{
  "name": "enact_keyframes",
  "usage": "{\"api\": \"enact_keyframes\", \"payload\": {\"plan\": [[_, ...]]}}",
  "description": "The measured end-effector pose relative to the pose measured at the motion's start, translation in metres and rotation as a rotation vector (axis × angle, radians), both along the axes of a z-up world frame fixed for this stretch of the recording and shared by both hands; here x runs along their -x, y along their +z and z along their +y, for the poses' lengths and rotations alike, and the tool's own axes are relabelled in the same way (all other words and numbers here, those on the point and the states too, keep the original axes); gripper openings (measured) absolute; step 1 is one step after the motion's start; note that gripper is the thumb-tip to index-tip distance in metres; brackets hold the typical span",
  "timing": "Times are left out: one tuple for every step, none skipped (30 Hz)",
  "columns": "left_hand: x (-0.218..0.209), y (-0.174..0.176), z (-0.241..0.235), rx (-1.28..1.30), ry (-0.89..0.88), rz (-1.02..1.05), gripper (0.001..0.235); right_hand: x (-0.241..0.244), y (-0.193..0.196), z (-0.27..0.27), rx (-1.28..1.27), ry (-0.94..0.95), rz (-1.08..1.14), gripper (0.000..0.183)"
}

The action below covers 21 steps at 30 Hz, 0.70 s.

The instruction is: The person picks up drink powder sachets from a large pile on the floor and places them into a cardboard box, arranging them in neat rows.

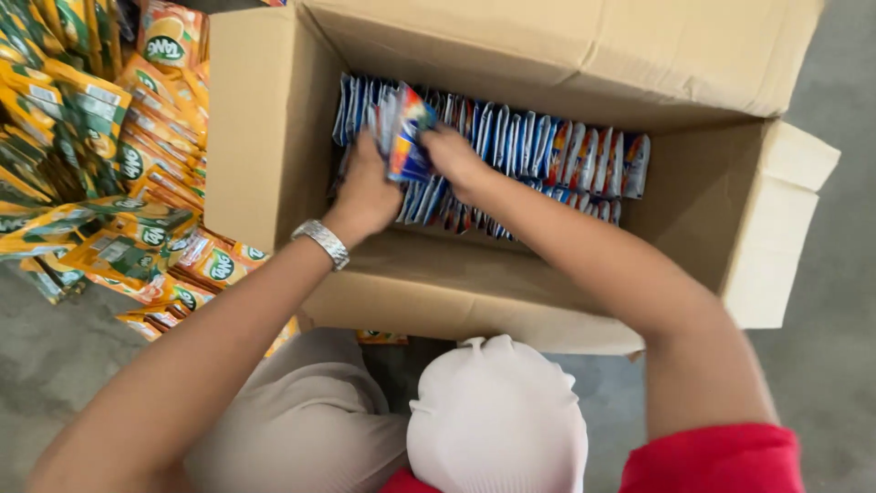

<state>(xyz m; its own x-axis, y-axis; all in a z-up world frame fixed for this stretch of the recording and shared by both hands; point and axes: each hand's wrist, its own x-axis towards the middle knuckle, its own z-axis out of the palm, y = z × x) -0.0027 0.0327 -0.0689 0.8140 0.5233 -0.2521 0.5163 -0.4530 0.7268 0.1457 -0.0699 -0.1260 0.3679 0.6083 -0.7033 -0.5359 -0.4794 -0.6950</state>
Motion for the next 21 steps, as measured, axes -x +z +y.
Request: {"api": "enact_keyframes", "payload": {"plan": [[-0.001, 0.005, 0.010, -0.005, 0.001, 0.002, 0.075, 0.001, -0.013, 0.015, -0.005, 0.001, 0.002, 0.041], [-0.002, 0.010, 0.020, -0.020, 0.063, 0.021, 0.081, 0.003, -0.027, 0.030, -0.056, -0.009, -0.020, 0.045], [-0.005, 0.015, 0.031, -0.036, 0.123, 0.036, 0.087, 0.002, -0.039, 0.047, -0.109, -0.022, -0.044, 0.049], [-0.012, 0.012, 0.038, -0.043, 0.123, 0.035, 0.087, 0.001, -0.054, 0.055, -0.116, -0.022, -0.045, 0.049], [-0.017, 0.009, 0.048, -0.043, 0.116, 0.017, 0.098, 0.003, -0.070, 0.066, -0.222, -0.029, -0.190, 0.050], [-0.021, 0.006, 0.057, -0.043, 0.110, -0.001, 0.108, 0.005, -0.085, 0.077, -0.330, -0.036, -0.334, 0.052], [-0.025, -0.003, 0.059, -0.047, 0.118, 0.003, 0.108, 0.008, -0.079, 0.077, -0.335, -0.030, -0.329, 0.052], [-0.029, -0.012, 0.060, -0.103, 0.107, 0.017, 0.108, 0.012, -0.073, 0.077, -0.327, -0.044, -0.435, 0.057], [-0.033, -0.022, 0.061, -0.156, 0.096, 0.031, 0.107, 0.015, -0.067, 0.076, -0.316, -0.059, -0.543, 0.062], [-0.032, -0.023, 0.063, -0.158, 0.104, 0.033, 0.107, 0.017, -0.058, 0.075, -0.320, -0.052, -0.540, 0.062], [-0.032, -0.025, 0.065, -0.116, 0.121, -0.018, 0.101, 0.019, -0.049, 0.072, -0.239, 0.010, -0.624, 0.069], [-0.031, -0.027, 0.066, -0.075, 0.139, -0.070, 0.095, 0.021, -0.040, 0.070, -0.158, 0.073, -0.707, 0.077], [-0.031, -0.027, 0.065, -0.077, 0.142, -0.069, 0.095, 0.021, -0.033, 0.070, -0.161, 0.076, -0.707, 0.077], [-0.030, -0.026, 0.064, -0.079, 0.134, -0.093, 0.092, 0.020, -0.026, 0.071, -0.187, 0.104, -0.698, 0.076], [-0.030, -0.025, 0.063, -0.082, 0.127, -0.119, 0.090, 0.019, -0.019, 0.071, -0.214, 0.133, -0.692, 0.075], [-0.030, -0.014, 0.058, -0.084, 0.131, -0.120, 0.090, 0.020, -0.031, 0.072, -0.217, 0.137, -0.693, 0.075], [-0.032, -0.002, 0.052, -0.122, 0.123, -0.151, 0.092, 0.021, -0.042, 0.072, -0.205, 0.154, -0.728, 0.080], [-0.033, 0.011, 0.046, -0.161, 0.114, -0.183, 0.093, 0.021, -0.054, 0.072, -0.193, 0.171, -0.764, 0.085], [-0.035, 0.016, 0.041, -0.166, 0.115, -0.190, 0.093, 0.020, -0.066, 0.075, -0.198, 0.171, -0.772, 0.085], [-0.036, 0.022, 0.036, -0.225, 0.095, -0.183, 0.092, 0.019, -0.077, 0.078, -0.186, 0.152, -0.776, 0.088], [-0.036, 0.028, 0.032, -0.286, 0.083, -0.177, 0.090, 0.018, -0.088, 0.082, -0.179, 0.140, -0.783, 0.091]]}}
